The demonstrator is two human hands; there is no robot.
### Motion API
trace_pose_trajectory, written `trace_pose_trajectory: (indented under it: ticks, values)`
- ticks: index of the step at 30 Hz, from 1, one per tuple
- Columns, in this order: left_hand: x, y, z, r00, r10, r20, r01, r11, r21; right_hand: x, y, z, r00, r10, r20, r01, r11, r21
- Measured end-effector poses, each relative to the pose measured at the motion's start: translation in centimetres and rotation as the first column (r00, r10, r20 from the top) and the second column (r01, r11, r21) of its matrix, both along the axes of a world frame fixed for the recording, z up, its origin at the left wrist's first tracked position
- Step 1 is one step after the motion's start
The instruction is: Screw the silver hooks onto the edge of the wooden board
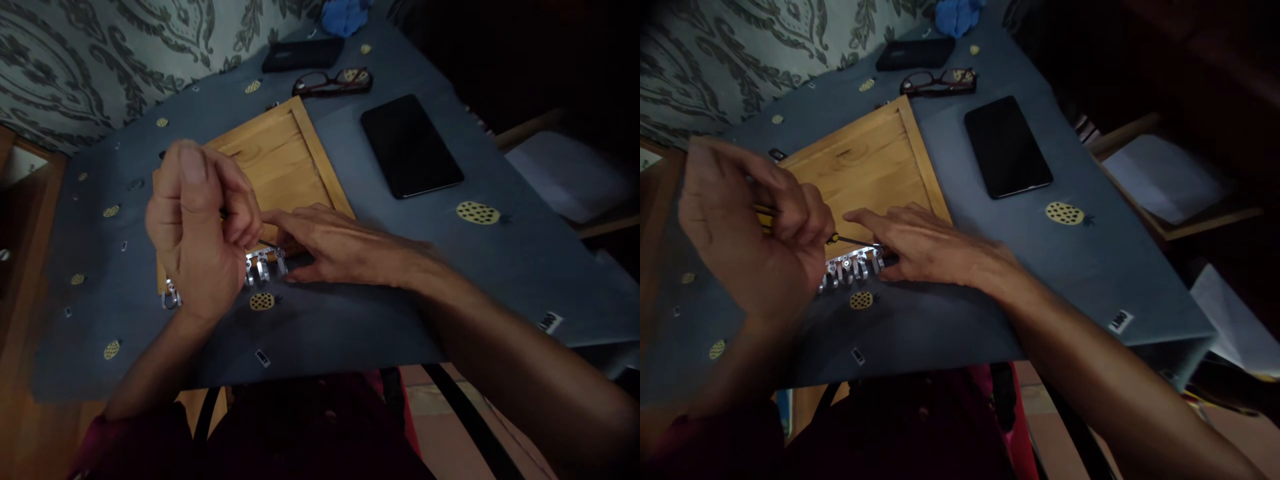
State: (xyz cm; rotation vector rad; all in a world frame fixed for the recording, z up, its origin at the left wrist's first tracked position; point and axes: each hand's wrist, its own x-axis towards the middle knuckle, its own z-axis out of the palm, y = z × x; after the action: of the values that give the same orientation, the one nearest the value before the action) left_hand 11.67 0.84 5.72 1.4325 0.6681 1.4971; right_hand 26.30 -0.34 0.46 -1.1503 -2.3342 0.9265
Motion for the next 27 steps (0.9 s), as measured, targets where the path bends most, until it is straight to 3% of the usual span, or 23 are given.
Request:
trace_pose_trajectory:
  ticks: [3, 8, 18, 27]
  values:
    - [-0.3, -0.1, 0.1, 0.996, -0.053, -0.073, 0.048, 0.997, -0.057, 0.0, 0.0, 0.0, 1.0, -0.002, -0.003, 0.002, 1.0, -0.002]
    - [-0.6, 0.5, 0.1, 0.957, -0.283, -0.056, 0.283, 0.959, -0.016, 0.1, 0.1, -0.1, 0.999, 0.004, -0.034, -0.004, 1.0, -0.003]
    - [-0.9, 1.7, 0.0, 0.917, -0.394, -0.062, 0.394, 0.919, -0.02, 0.1, 0.3, -0.9, 0.998, 0.01, -0.057, -0.008, 1.0, 0.022]
    - [-1.4, 2.9, 0.0, 0.826, -0.563, -0.029, 0.561, 0.826, -0.052, 0.0, 0.2, -0.3, 0.998, 0.001, -0.057, -0.001, 1.0, 0.007]
